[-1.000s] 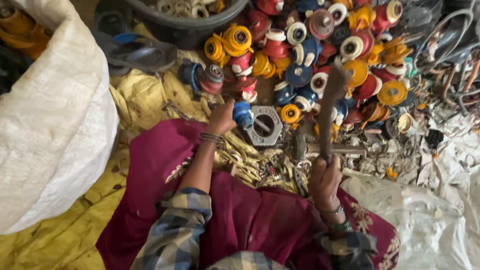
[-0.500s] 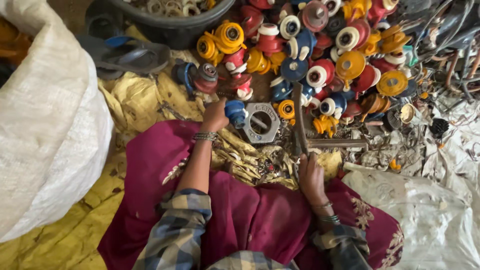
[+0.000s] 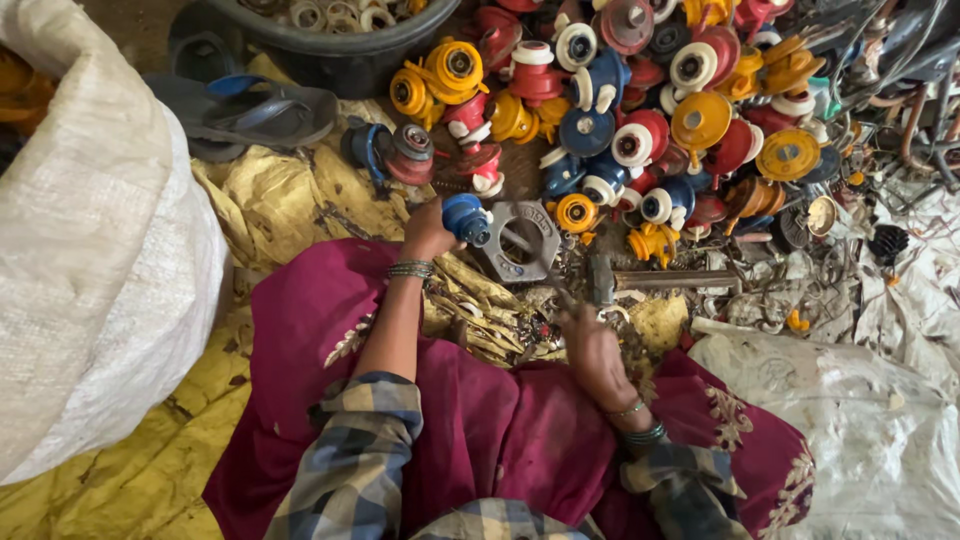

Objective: The person sits on the floor and uses a hammer and metal fixture to strike and separate components from small colorful plastic assemblies. They repeatedly pick up units, position them in the fixture, strike them, and place the separated parts into a nearby white sack.

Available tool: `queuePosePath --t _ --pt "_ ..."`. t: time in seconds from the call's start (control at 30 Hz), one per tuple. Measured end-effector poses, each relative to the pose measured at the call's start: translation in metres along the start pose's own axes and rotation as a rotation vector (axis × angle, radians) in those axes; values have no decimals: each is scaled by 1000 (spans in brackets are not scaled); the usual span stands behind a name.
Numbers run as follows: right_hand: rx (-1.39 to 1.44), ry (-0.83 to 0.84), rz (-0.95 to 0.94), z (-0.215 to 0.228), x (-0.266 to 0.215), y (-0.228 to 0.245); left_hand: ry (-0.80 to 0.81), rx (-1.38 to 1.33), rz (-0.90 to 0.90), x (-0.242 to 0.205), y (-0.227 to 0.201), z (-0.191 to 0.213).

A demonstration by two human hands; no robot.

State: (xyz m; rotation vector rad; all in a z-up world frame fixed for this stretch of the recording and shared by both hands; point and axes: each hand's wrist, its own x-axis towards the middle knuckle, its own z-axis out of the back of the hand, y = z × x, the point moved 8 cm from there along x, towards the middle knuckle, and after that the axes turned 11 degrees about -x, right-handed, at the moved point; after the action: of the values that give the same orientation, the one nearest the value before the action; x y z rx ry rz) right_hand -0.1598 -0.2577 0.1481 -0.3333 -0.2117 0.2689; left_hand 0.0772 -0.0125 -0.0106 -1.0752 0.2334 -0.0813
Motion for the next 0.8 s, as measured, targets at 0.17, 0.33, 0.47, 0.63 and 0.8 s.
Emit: queuePosePath --t 0.17,0.33,0.47,0.63,0.8 --pt "540 -171 -573 8 -16 -53 -6 6 -38 1 -2 -2" --pt "492 -65 -128 -4 -4 -7 65 -12 29 1 1 -5" --pt "356 312 -422 -41 6 -29 31 2 6 9 0 10" --pt "605 -190 -421 14 -6 -57 47 5 -27 9 7 -9" --pt "564 -69 -189 -10 1 -13 70 28 -10 4 25 -16"
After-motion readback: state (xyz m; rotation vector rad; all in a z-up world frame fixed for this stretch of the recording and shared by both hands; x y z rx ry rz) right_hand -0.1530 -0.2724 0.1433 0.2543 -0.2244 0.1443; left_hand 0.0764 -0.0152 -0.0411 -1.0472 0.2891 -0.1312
